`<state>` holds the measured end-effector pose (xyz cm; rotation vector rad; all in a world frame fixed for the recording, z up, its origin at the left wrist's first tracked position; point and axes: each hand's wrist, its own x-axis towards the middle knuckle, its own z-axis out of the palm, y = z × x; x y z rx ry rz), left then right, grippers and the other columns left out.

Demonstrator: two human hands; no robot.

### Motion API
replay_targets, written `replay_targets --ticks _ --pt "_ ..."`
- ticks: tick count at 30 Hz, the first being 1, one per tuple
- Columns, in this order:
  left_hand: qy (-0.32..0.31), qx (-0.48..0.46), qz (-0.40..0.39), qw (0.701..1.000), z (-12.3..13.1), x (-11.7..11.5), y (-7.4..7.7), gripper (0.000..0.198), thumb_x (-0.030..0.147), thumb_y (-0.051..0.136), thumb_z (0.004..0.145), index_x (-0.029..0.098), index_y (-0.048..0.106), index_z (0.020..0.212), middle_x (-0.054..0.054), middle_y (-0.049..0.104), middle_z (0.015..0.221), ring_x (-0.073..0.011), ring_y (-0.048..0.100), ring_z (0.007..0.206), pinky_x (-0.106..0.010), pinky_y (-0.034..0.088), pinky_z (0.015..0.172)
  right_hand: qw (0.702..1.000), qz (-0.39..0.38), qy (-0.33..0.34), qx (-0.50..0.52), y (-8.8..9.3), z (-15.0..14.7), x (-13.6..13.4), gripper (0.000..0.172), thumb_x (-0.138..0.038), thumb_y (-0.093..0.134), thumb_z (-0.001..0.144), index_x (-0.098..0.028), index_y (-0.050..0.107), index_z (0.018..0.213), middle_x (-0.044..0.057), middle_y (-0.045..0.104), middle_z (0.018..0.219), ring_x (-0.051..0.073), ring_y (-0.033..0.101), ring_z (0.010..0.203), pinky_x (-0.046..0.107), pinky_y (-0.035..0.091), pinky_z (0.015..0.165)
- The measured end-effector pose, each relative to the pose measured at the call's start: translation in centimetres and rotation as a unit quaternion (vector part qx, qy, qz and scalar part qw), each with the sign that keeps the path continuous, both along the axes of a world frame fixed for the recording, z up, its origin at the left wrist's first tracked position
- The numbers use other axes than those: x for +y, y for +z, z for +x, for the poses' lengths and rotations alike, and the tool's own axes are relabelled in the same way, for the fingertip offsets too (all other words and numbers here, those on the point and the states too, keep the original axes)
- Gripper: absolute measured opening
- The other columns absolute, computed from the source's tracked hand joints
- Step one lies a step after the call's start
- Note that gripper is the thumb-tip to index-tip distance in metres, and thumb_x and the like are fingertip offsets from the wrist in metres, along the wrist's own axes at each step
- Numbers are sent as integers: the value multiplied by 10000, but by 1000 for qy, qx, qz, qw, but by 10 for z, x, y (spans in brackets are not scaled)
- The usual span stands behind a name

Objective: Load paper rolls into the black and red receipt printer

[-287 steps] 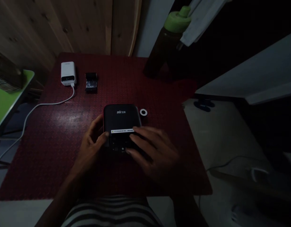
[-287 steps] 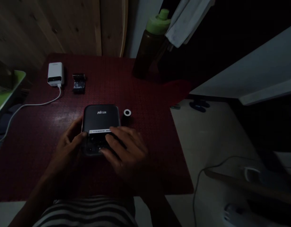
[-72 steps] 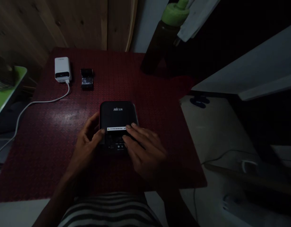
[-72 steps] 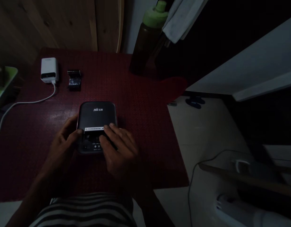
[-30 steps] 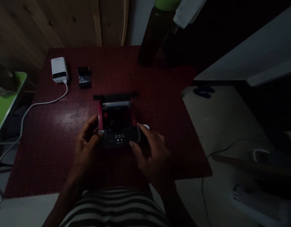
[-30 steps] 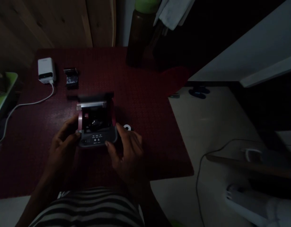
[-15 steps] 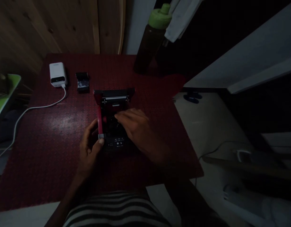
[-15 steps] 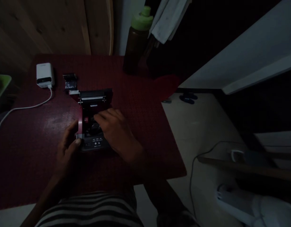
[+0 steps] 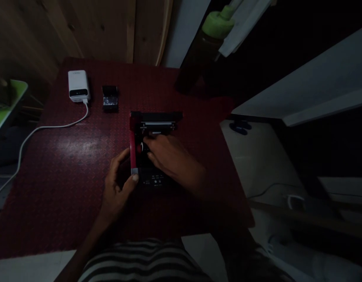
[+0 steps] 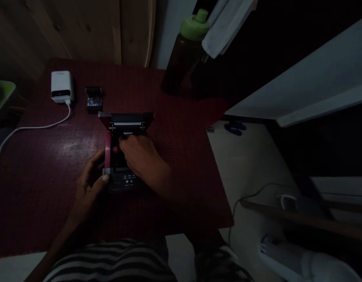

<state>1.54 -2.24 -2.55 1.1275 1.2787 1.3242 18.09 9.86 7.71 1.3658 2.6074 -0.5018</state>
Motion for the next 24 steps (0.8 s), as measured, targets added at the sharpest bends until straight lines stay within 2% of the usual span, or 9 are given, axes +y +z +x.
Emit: replay_targets --ticks 4,7,9,12,15,17,18,21,24 --pt "9 16 14 1000 0 2 -1 637 495 789 1081 280 648 1664 -133 658 1698 -375 631 1585 -564 517 1315 998 31 -24 42 5 5 -12 309 -45 659 1071 -135 794 1334 169 863 1269 343 830 1163 466 641 1023" --pt "16 23 19 999 0 3 0 636 515 790 1075 277 659 1649 -130 678 1677 -367 671 1537 -526 583 1244 983 98 -20 152 5 25 -31 262 -49 721 1023 -156 816 1243 144 879 1245 342 825 1172 492 643 1053" --pt "16 23 12 1000 0 3 1 639 524 790 1073 276 659 1647 -132 692 1664 -361 704 1496 -507 618 1196 955 137 -37 261 5 47 -42 269 -74 739 1017 -202 818 1241 100 891 1242 297 835 1147 458 655 1033" --pt "16 14 2 1000 1 3 4 638 522 803 1063 284 666 1639 -127 715 1642 -352 744 1442 -477 659 1129 900 158 -132 385 0 85 -43 320 -150 826 980 -301 827 1262 8 897 1212 245 840 1095 423 662 1001" --pt "26 14 3 1000 3 4 7 612 514 821 1052 301 696 1613 -109 729 1632 -354 751 1440 -453 679 1097 834 141 -253 470 -24 116 -20 302 -279 918 891 -322 846 1182 -14 891 1164 252 826 1079 442 649 998" --pt "29 19 4 999 3 4 8 584 510 824 1053 327 715 1597 -87 741 1622 -347 757 1435 -442 679 1098 780 121 -321 523 -49 126 1 317 -422 927 865 -302 830 1141 2 882 1118 258 816 1045 448 653 963" --pt "28 20 2 999 3 5 9 573 508 823 1056 341 719 1595 -77 749 1612 -343 762 1428 -437 680 1094 767 110 -340 532 -63 127 10 357 -459 932 836 -288 816 1127 16 877 1113 263 812 1052 449 652 959" --pt "26 28 1 999 3 5 9 561 525 825 1055 372 732 1586 -59 775 1576 -337 777 1403 -419 687 1066 779 58 -350 517 -100 119 27 370 -445 873 856 -252 779 1158 56 863 1203 267 801 1134 462 636 1025" --pt "32 32 3 999 2 5 7 558 527 839 1044 391 747 1578 -50 779 1568 -343 777 1401 -417 694 1047 798 33 -341 495 -122 106 29 316 -359 845 848 -243 757 1129 50 857 1168 263 796 1115 448 626 1018"
